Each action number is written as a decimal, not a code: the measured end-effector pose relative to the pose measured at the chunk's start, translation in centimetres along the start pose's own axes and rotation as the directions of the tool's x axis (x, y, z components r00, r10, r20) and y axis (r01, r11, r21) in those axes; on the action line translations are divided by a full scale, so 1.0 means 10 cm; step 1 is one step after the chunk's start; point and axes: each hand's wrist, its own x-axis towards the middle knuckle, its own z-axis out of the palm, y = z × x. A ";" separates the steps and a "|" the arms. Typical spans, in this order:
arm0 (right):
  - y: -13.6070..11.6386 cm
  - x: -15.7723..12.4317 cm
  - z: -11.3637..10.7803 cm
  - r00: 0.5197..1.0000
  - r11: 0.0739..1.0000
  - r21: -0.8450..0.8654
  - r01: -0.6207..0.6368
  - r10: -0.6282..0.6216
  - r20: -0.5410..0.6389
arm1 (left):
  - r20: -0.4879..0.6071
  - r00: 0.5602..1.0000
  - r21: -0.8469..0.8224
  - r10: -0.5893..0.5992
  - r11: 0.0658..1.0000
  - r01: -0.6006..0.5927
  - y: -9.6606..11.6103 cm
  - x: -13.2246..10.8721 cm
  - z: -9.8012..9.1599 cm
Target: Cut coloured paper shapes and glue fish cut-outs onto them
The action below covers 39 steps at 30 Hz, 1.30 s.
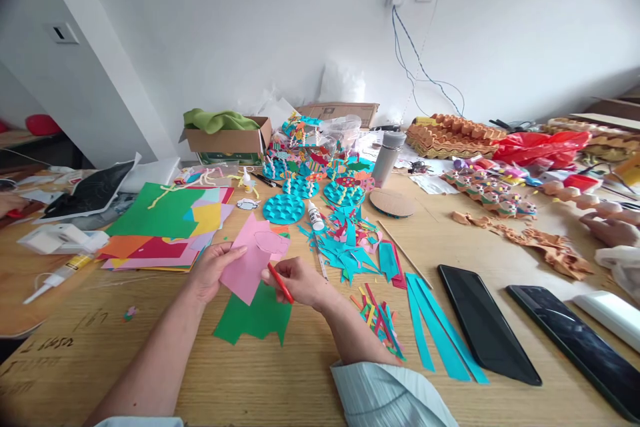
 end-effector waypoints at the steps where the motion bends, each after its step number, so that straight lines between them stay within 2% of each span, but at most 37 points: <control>1: 0.00 0.00 0.00 1.000 1.000 0.008 0.002 -0.002 0.000 | 0.008 1.000 0.005 -0.004 1.000 0.004 0.00 0.00 0.01; 8: -0.02 0.00 0.01 1.000 0.996 0.081 0.020 -0.021 0.014 | 0.043 0.999 0.018 -0.017 1.000 0.016 0.00 -0.03 0.05; 14: -0.05 0.00 0.00 0.997 0.989 0.146 0.028 -0.038 0.071 | 0.052 0.999 0.010 -0.018 1.000 0.017 -0.01 -0.02 0.03; 28: 0.01 0.01 -0.01 0.998 0.997 0.075 0.024 -0.028 0.059 | 0.068 0.997 0.008 -0.026 1.000 0.026 -0.01 -0.03 0.02; 36: 0.04 0.02 -0.05 0.997 0.999 0.034 0.014 -0.017 0.070 | 0.170 0.985 -0.008 -0.044 0.999 0.046 0.04 -0.05 0.00; 39: 0.05 0.01 -0.05 0.997 1.000 0.023 -0.005 0.003 0.079 | 0.174 0.983 0.009 -0.056 0.998 0.055 0.04 -0.05 -0.03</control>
